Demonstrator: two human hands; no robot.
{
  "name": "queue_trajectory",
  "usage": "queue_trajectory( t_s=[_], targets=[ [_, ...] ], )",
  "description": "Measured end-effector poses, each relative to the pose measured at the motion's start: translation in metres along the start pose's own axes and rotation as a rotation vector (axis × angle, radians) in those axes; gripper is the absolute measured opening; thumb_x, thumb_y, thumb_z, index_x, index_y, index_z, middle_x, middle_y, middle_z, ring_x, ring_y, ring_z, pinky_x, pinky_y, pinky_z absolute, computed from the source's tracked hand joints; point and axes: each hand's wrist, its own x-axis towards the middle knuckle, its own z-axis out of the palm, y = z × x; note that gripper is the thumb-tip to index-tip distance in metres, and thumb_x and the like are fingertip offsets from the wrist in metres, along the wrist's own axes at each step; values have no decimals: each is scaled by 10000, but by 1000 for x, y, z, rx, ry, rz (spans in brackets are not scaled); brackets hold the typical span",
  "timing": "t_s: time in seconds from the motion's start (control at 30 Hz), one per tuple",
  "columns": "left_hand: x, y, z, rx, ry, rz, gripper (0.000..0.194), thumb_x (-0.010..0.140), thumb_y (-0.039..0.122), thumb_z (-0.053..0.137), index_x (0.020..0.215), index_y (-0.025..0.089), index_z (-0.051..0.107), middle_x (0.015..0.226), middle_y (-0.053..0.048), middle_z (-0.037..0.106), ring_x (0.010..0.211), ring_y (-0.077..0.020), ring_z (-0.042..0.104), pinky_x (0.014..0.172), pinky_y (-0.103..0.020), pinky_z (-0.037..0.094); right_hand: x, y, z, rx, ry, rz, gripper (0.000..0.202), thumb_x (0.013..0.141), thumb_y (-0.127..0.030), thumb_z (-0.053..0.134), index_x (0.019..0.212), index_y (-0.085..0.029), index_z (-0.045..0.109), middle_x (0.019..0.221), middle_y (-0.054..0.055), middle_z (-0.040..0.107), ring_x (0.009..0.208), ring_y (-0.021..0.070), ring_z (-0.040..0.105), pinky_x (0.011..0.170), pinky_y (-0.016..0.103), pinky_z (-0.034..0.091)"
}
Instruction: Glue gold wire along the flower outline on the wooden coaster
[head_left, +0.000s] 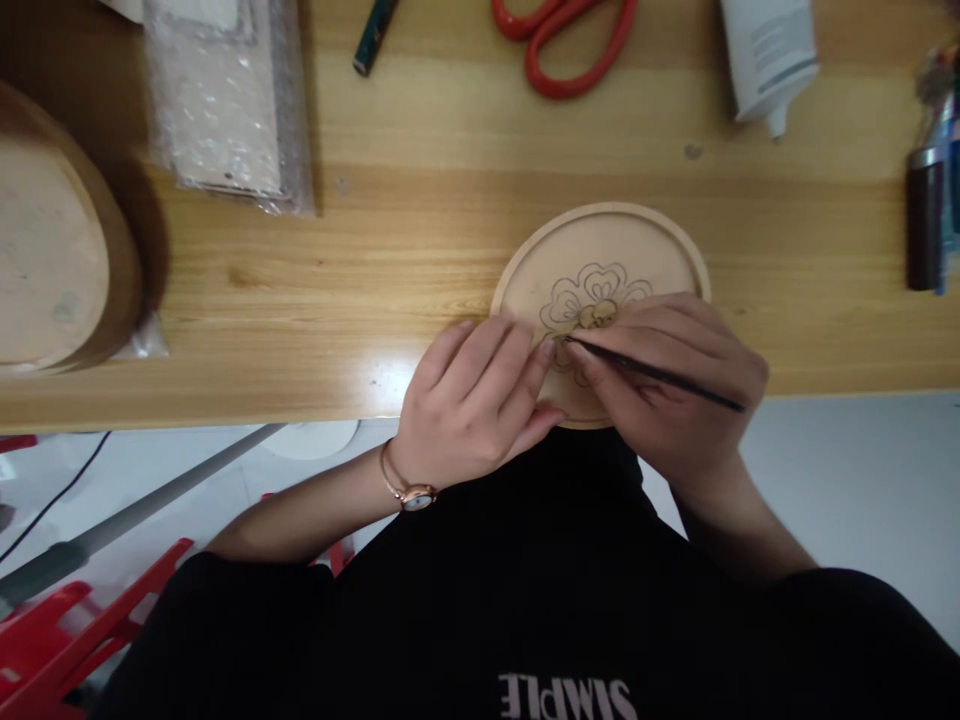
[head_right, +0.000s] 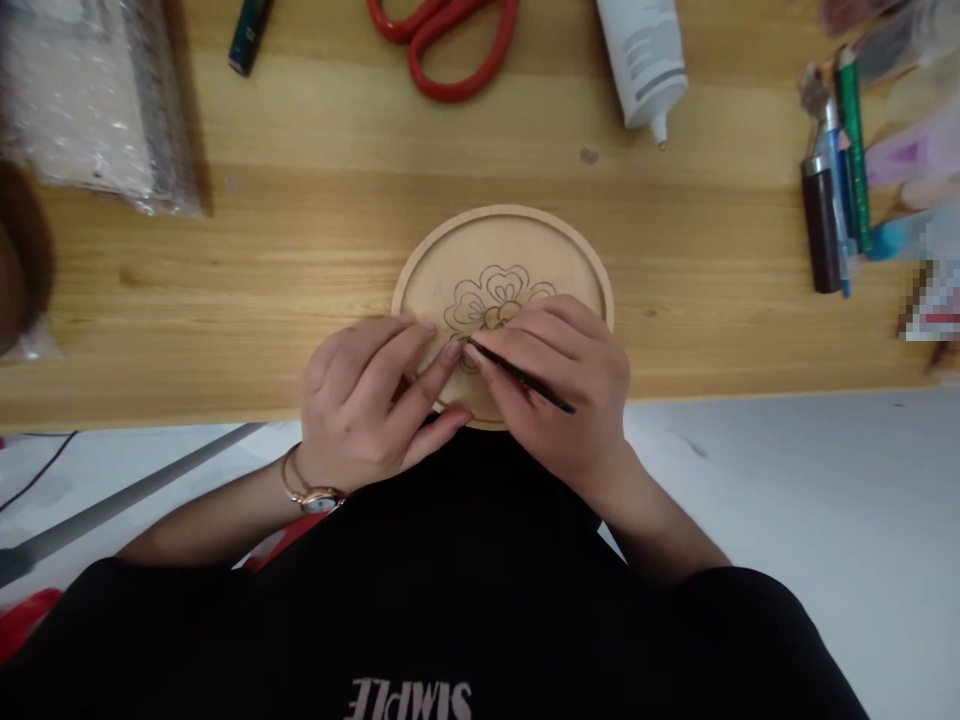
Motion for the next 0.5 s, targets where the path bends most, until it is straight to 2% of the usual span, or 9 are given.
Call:
queue_trajectory(
  t_s=[0.13, 0.33, 0.5],
  targets=[
    [-1, 3, 0, -72, -41, -50, 478, 914, 466, 570, 1214, 95, 607, 1244, -178, 630, 1254, -337, 543, 1001, -462, 472, 0, -1, 0, -17, 0, -1, 172, 809, -131, 666, 891, -281, 650, 727, -18, 677, 722, 182, 637, 704, 364, 545],
    [1, 14, -2, 4, -47, -72, 614, 895, 579, 551, 1178, 41, 628, 1198, -209, 657, 1179, -350, 600, 992, -444, 475, -1, -2, 1, -28, 39, -45, 146, 792, -120, 672, 868, -244, 659, 713, 1, 677, 714, 188, 625, 659, 352, 540],
    [1, 24, -4, 61, -92, -135, 705, 908, 651, 455, 1223, 39, 607, 1239, -205, 644, 1200, -335, 590, 1013, -430, 449, -2, 1, 3, -30, 54, -66, 159, 793, -119, 669, 880, -252, 671, 730, 8, 691, 710, 189, 621, 664, 356, 538]
  ],
)
